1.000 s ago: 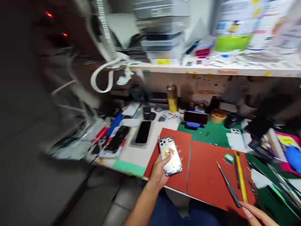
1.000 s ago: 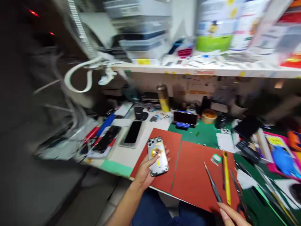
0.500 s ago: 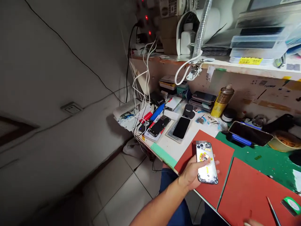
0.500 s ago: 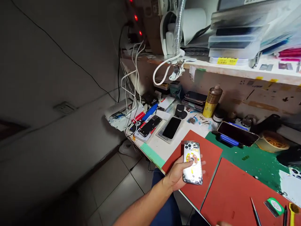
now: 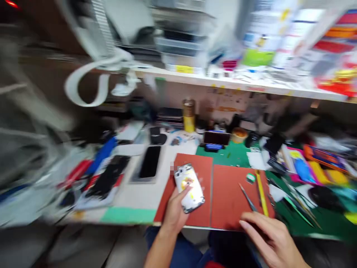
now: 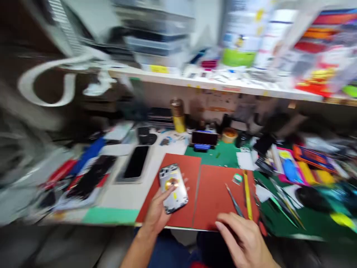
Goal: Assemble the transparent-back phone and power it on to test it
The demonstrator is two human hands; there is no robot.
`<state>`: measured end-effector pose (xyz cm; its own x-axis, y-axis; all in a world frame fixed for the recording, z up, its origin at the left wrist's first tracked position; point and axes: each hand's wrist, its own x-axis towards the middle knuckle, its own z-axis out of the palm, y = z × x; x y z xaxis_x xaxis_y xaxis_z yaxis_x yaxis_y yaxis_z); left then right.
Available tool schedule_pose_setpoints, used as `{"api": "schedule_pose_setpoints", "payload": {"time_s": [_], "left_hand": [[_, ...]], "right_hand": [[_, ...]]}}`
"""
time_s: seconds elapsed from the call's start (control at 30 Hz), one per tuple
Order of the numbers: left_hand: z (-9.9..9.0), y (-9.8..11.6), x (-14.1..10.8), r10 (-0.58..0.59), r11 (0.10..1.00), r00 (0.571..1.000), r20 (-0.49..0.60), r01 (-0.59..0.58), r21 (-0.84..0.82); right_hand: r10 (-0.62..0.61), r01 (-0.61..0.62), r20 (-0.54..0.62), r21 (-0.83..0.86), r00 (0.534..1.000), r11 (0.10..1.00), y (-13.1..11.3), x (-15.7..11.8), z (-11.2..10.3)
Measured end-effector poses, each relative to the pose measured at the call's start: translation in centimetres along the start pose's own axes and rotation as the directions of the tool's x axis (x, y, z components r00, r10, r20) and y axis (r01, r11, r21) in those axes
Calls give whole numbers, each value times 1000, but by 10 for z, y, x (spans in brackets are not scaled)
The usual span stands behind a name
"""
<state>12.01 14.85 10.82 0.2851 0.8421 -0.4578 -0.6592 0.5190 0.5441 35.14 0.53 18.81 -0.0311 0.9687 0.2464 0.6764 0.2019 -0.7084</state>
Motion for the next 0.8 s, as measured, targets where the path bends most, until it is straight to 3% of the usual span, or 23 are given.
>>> {"api": "schedule_pose_setpoints", "payload": {"time_s": [0.13, 0.33, 0.6, 0.8], "left_hand": [[6, 4, 11, -23, 998, 999, -37, 25, 61], [16, 6, 6, -23, 988, 992, -122, 41, 149], [27, 10, 5, -46, 987, 988, -147, 67, 147], [34, 14, 2, -71, 978, 980, -188, 105, 179]], "right_hand": [[107, -109, -18, -99, 994, 989, 1, 3, -27], [140, -149, -65, -160, 988, 976, 6, -7, -64], [263, -264, -20, -129, 965, 956, 13, -27, -69], [367, -378, -101, -124, 925, 917, 24, -50, -85]]}}
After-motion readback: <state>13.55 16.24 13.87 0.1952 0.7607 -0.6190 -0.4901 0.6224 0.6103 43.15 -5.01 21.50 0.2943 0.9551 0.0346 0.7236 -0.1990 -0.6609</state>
